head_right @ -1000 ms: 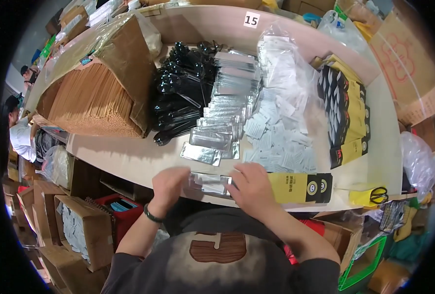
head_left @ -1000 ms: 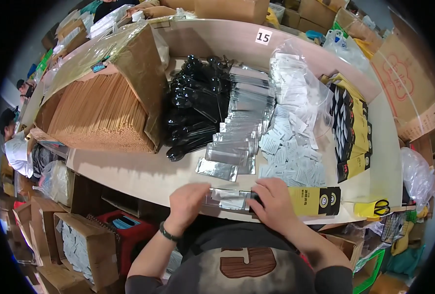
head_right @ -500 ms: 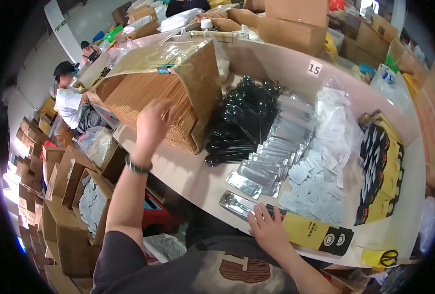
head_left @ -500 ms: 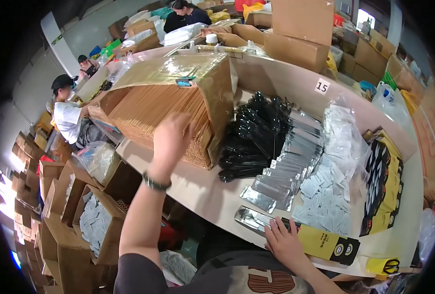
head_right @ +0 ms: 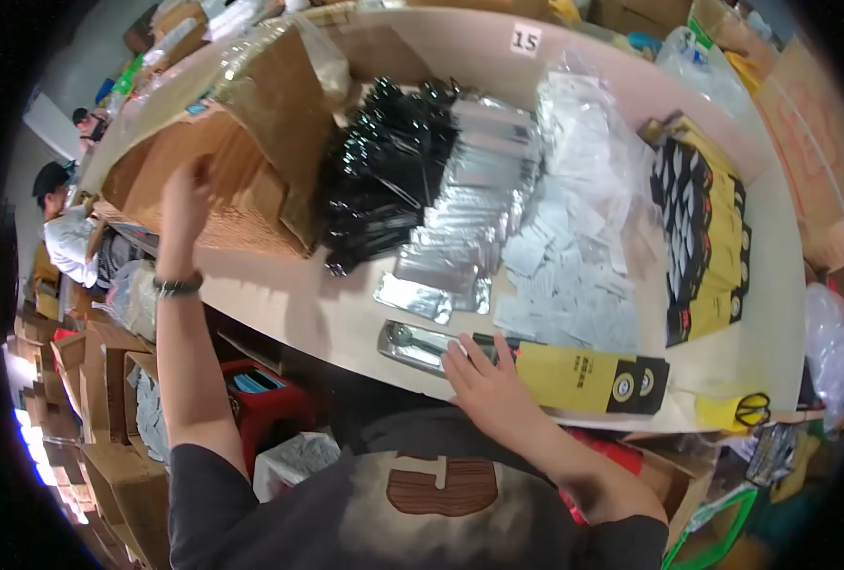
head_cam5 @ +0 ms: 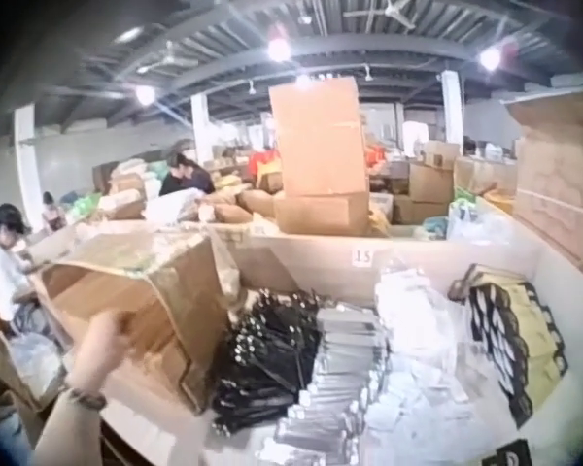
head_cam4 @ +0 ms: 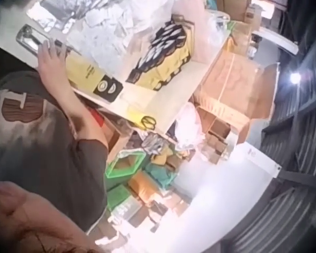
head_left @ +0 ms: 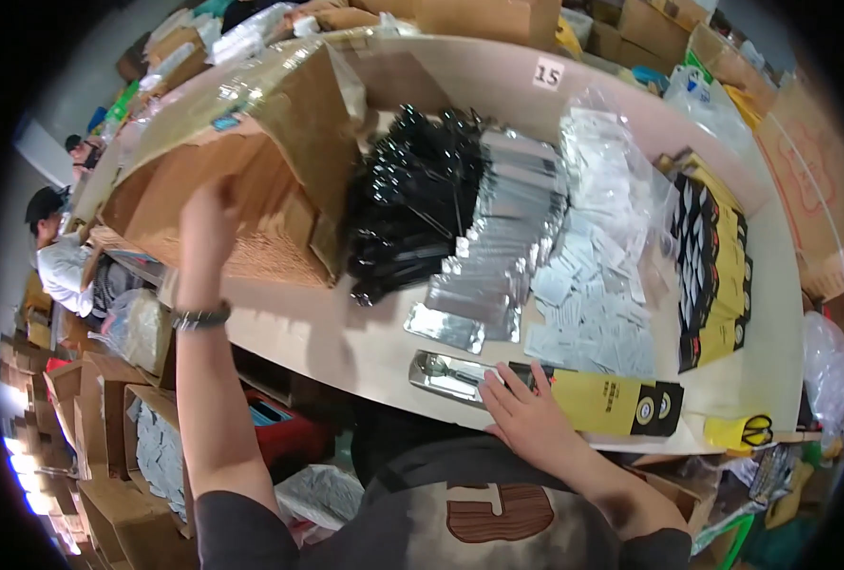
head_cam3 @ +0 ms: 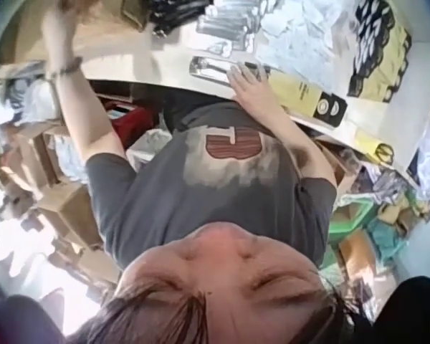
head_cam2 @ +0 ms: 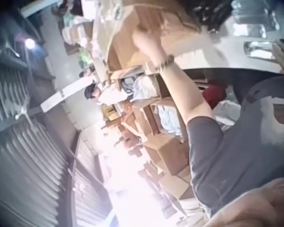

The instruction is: Packing silver and black items into yellow and black protective sleeves at a workstation.

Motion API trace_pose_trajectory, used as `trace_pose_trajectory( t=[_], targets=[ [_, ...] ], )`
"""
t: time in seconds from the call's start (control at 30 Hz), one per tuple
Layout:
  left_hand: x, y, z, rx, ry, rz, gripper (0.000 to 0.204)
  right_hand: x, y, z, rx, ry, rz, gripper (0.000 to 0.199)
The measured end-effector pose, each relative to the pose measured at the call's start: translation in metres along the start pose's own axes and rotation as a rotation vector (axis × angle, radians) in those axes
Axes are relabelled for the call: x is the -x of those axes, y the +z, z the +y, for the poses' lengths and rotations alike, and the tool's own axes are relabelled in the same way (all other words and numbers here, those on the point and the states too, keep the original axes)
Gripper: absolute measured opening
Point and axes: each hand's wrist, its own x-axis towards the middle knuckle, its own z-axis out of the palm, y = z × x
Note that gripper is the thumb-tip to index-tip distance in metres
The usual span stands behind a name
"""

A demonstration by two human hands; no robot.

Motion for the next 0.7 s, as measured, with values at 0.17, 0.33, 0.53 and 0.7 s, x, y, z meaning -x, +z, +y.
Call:
trace_pose_trajectory(
  t=[0.17, 0.33, 0.53, 0.7],
  targets=[
    [0.136, -0.001, 0.026, 0.718, -0.584, 0.032, 0.020, 0.009, 0.003, 0.016, -0.116, 0.026, 0.037, 0.055],
    [0.205, 0.044, 0.081, 1.016, -0.468, -0.936, 0.007, 0.012, -0.008, 0.018, -0.194, 0.105, 0.038, 0.045],
    [0.194, 0.075, 0.085, 0.839, -0.353, -1.030, 0.017, 0.008, 0.004, 0.024, -0.193, 0.034, 0.150, 0.039],
    [0.203, 0.080, 0.158, 0.399, -0.094, -0.665, 0.033, -0.002, 0.009, 0.022, -0.218, 0.164, 0.277, 0.043]
  ],
)
